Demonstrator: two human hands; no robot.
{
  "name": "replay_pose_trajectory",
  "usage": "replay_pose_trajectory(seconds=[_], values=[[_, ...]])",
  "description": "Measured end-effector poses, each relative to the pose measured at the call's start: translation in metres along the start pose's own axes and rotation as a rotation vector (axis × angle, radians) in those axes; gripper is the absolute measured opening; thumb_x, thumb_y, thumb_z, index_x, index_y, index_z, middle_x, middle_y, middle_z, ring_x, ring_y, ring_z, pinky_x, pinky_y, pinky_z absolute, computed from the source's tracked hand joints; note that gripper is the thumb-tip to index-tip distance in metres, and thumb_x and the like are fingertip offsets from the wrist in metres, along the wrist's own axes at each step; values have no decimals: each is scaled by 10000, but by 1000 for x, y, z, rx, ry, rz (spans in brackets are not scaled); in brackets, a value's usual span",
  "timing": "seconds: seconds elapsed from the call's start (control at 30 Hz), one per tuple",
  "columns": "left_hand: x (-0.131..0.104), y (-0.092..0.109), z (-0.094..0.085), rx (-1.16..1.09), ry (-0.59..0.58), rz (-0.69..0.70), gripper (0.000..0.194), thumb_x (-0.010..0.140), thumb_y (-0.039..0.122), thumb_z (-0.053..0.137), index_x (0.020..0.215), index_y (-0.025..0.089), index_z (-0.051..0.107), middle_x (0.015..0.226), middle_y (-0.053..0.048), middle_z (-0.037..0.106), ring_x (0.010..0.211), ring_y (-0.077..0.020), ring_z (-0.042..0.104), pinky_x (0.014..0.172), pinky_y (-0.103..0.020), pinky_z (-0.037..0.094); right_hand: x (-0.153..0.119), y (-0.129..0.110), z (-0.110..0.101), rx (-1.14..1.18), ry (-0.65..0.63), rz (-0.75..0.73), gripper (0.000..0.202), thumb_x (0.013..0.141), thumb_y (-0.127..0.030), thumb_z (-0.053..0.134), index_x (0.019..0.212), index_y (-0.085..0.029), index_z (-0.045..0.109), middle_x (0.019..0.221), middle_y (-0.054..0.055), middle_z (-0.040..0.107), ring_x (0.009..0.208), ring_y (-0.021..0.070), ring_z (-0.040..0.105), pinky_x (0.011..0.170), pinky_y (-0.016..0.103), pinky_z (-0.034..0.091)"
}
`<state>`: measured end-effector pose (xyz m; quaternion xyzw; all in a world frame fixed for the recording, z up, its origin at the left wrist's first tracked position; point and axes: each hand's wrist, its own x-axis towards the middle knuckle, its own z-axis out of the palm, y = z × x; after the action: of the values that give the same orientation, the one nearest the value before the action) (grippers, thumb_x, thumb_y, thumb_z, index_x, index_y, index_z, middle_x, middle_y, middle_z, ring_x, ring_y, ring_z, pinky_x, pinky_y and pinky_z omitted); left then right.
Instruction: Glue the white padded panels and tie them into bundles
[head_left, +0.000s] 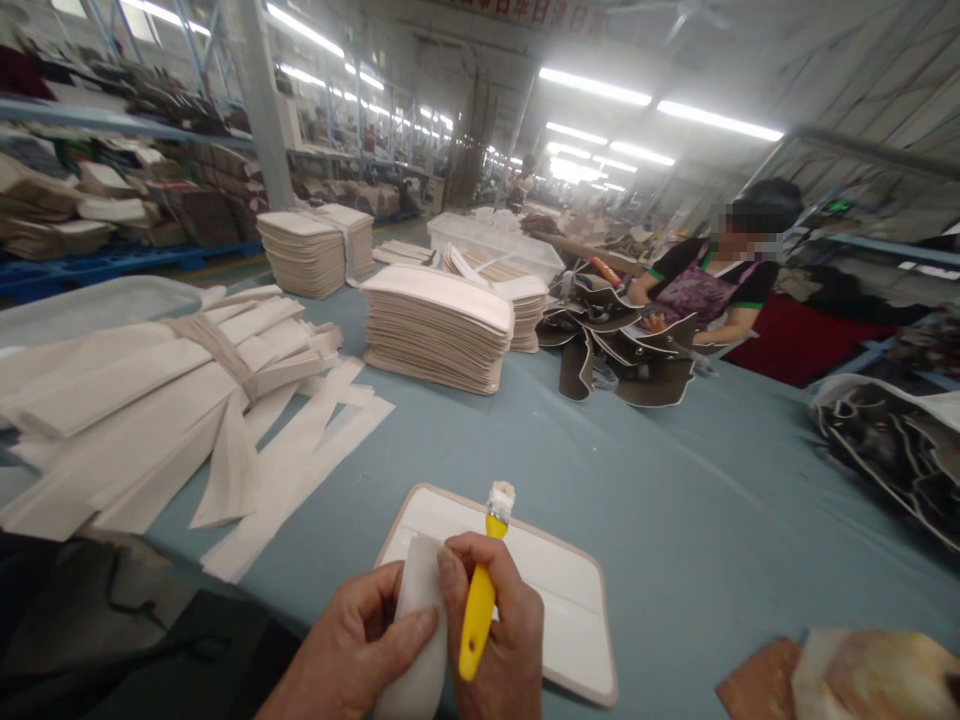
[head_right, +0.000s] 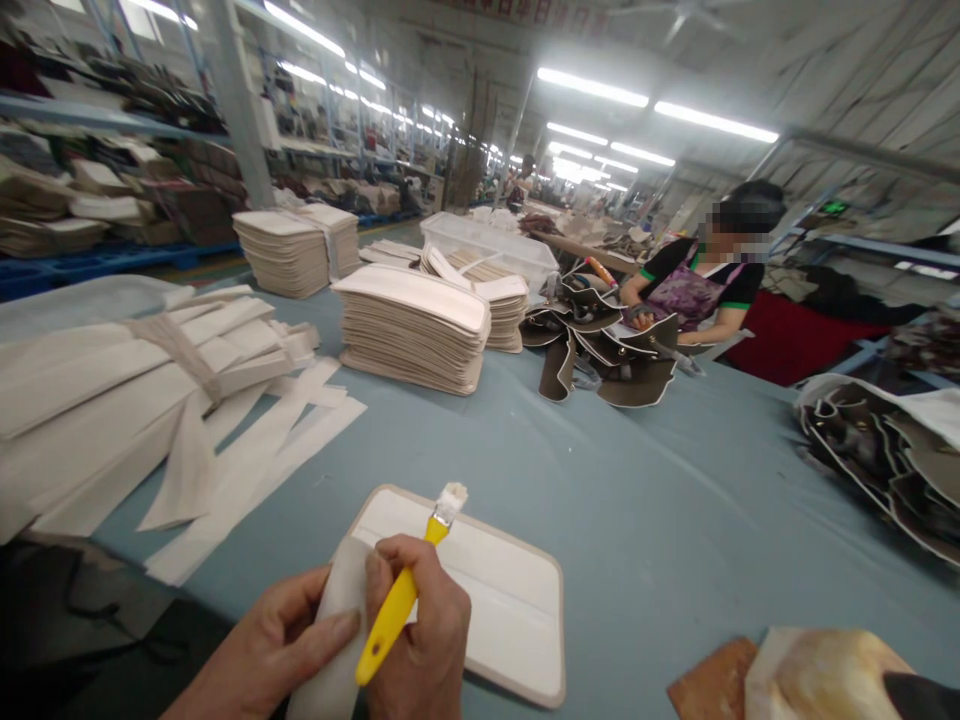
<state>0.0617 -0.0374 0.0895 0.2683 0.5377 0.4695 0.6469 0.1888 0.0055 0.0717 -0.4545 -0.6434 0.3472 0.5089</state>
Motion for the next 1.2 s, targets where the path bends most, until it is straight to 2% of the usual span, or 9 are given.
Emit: replay_pose_trajectory(seconds=[0.2,0.33,0.47,0.6,0.77,0.87,1.03,1.2], values=[[-1,-5,-4,-131,2,-64,580,612,655,869,815,158,650,702,-12,645,613,-124,548,575,-206,409,0,0,-2,-124,36,-134,136,976,-263,602,884,-221,694,712,-21,701,597,110,664,569,174,512],[-2,-5,-3,-153,51,-50,586,601,660,874,780,164,617,700,-13,652,603,-117,541,570,-203,395,3,-1,-2,-206,99,-331,110,951,-175,603,1001,-227,686,846,12,766,692,131,733,653,192,568],[-1,-7,-3,-143,110,11,589,596,653,881,731,164,581,618,26,581,547,-79,442,531,-189,333,5,-1,-2,-257,174,-489,157,927,-129,608,1040,-217,672,927,50,793,802,163,779,738,217,618],[2,-10,-4,-106,133,59,616,591,691,861,663,174,535,558,38,552,513,-75,414,508,-193,307,4,1,-3,-297,195,-499,152,935,-141,609,1053,-213,673,955,65,797,846,176,788,769,240,641],[2,-11,-3,-39,184,106,572,607,661,866,847,158,735,705,-14,683,638,-132,532,594,-218,406,5,1,-4,-320,223,-531,143,948,-139,617,1057,-207,680,942,65,802,855,170,790,791,221,634],[1,-8,-1,-69,190,74,557,595,636,881,860,162,756,750,-27,715,656,-147,555,616,-233,433,5,-1,-4,-311,239,-529,133,946,-138,623,1037,-210,687,941,61,805,853,170,792,811,222,630],[0,-5,-3,-203,89,-10,568,571,619,904,876,166,748,729,-29,694,638,-145,552,595,-234,444,-1,3,-3,-275,251,-489,167,921,-110,620,1030,-222,678,963,55,804,871,181,793,820,247,636],[3,-4,-9,-285,67,2,519,619,624,879,702,165,650,596,10,586,521,-93,446,497,-203,395,-4,7,-6,-283,254,-472,195,911,-94,615,1040,-227,675,956,53,805,868,189,794,806,264,643]])
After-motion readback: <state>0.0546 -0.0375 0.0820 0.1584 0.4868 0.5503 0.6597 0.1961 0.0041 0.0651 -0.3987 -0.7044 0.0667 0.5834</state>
